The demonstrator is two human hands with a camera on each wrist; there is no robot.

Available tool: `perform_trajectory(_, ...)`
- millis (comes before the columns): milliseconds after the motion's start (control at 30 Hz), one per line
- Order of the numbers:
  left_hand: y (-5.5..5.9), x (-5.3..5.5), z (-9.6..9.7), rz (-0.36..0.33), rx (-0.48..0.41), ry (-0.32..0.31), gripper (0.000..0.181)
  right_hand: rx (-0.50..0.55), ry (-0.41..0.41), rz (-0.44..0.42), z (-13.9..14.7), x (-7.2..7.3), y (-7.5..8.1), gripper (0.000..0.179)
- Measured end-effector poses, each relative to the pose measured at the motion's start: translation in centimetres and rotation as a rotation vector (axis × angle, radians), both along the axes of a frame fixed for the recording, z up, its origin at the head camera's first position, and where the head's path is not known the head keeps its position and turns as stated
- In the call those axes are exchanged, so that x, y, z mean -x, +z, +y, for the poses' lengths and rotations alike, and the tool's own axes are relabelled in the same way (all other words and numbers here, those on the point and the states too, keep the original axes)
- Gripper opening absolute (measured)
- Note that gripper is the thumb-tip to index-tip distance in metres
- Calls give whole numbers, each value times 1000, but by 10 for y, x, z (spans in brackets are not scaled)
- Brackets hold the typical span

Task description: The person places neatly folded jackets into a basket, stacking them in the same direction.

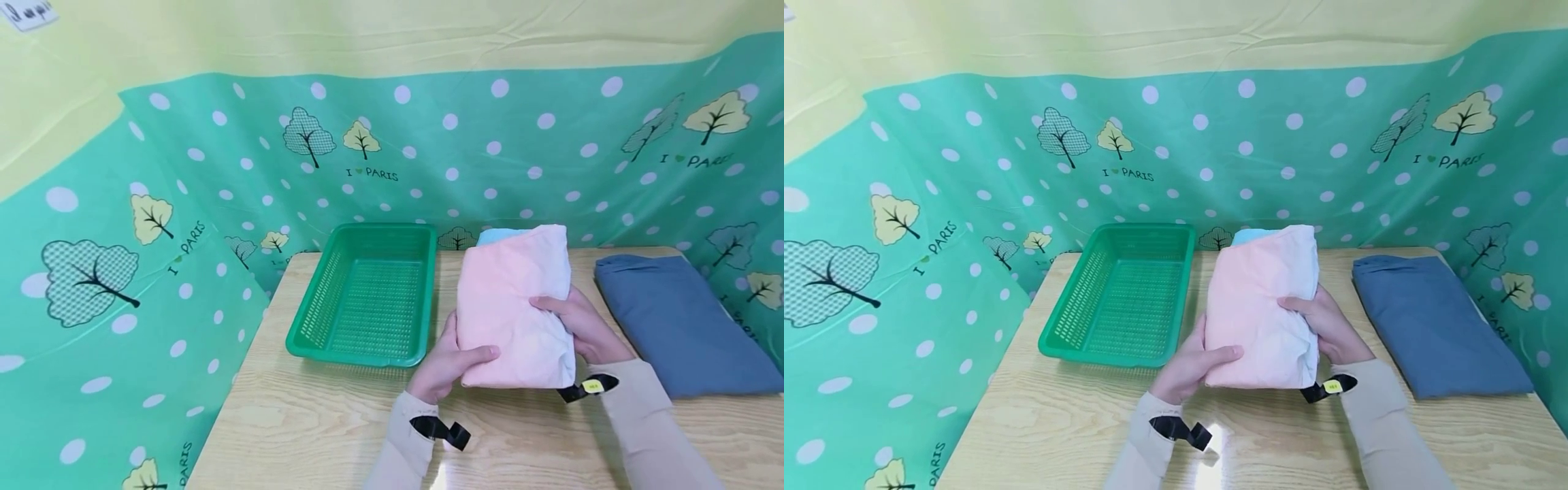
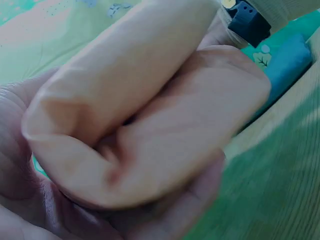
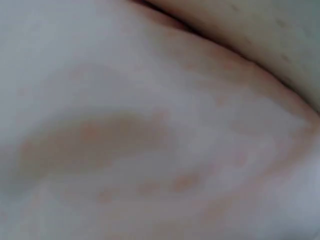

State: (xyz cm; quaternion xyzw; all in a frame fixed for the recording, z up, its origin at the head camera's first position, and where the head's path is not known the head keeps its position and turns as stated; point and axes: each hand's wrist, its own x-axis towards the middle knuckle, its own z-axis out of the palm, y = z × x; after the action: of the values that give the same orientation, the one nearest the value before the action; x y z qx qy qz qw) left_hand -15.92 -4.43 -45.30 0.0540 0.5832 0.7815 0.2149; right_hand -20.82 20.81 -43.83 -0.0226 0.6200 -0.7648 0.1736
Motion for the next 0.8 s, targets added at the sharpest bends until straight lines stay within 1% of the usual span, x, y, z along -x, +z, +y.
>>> perform_trajectory(100, 4, -1, -1, 20, 6, 21, 94, 37, -19, 7, -3, 2, 3, 46)
perform_trajectory(233, 12, 0, -4, 34, 16, 60, 106, 49, -46, 3, -8, 6, 6, 47)
perform_trajectory(400, 23, 6, -8, 49, 30, 83, 112, 26, -39, 23, -12, 12, 12, 49)
perform_trajectory(467, 28, 9, -11, 56, 39, 81, 112, 10, -31, 35, -14, 15, 15, 51)
perform_trajectory(600, 38, 12, -18, 70, 58, 59, 113, -10, -17, 24, -19, 19, 21, 58)
perform_trajectory(800, 48, 18, -31, 161, 172, 50, 118, -39, 14, 11, -30, 25, 26, 60)
